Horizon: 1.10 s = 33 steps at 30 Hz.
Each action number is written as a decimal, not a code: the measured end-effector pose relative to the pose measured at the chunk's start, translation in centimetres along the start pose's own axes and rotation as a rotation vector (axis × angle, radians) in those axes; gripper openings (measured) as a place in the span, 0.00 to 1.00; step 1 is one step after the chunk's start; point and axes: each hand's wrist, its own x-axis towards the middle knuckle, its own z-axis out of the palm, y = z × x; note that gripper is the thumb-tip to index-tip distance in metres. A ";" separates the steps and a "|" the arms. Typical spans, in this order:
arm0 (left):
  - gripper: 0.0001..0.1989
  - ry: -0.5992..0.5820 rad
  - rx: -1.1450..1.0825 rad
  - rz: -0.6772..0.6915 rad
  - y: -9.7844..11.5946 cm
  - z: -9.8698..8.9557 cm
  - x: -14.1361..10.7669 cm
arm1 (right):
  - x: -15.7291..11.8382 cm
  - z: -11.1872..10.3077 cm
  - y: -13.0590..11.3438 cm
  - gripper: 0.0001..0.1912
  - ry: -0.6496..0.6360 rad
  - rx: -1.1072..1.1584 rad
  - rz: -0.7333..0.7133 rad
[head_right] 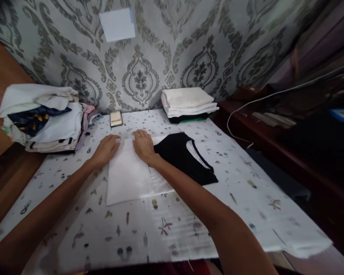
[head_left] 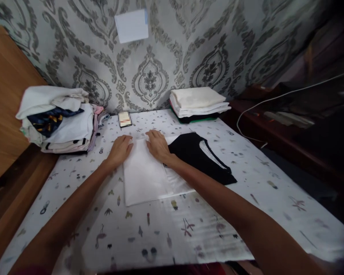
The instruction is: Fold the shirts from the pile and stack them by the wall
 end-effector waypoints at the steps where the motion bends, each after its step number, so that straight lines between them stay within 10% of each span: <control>1: 0.22 -0.012 -0.002 0.049 0.7 0.4 -0.8 | -0.3 0.4 -0.1 0.20 -0.026 0.016 -0.096; 6: 0.33 -0.199 0.027 0.069 2.4 2.1 -4.0 | -1.0 2.4 0.2 0.23 -0.211 0.067 -0.223; 20: 0.30 -0.337 0.012 0.420 11.0 -0.5 -16.0 | -1.1 1.3 -0.2 0.20 -0.199 0.028 -0.199; 33: 0.30 -0.408 0.285 -0.003 15.0 -1.5 -22.1 | -11.8 -1.4 -4.8 0.20 -0.402 0.392 -0.429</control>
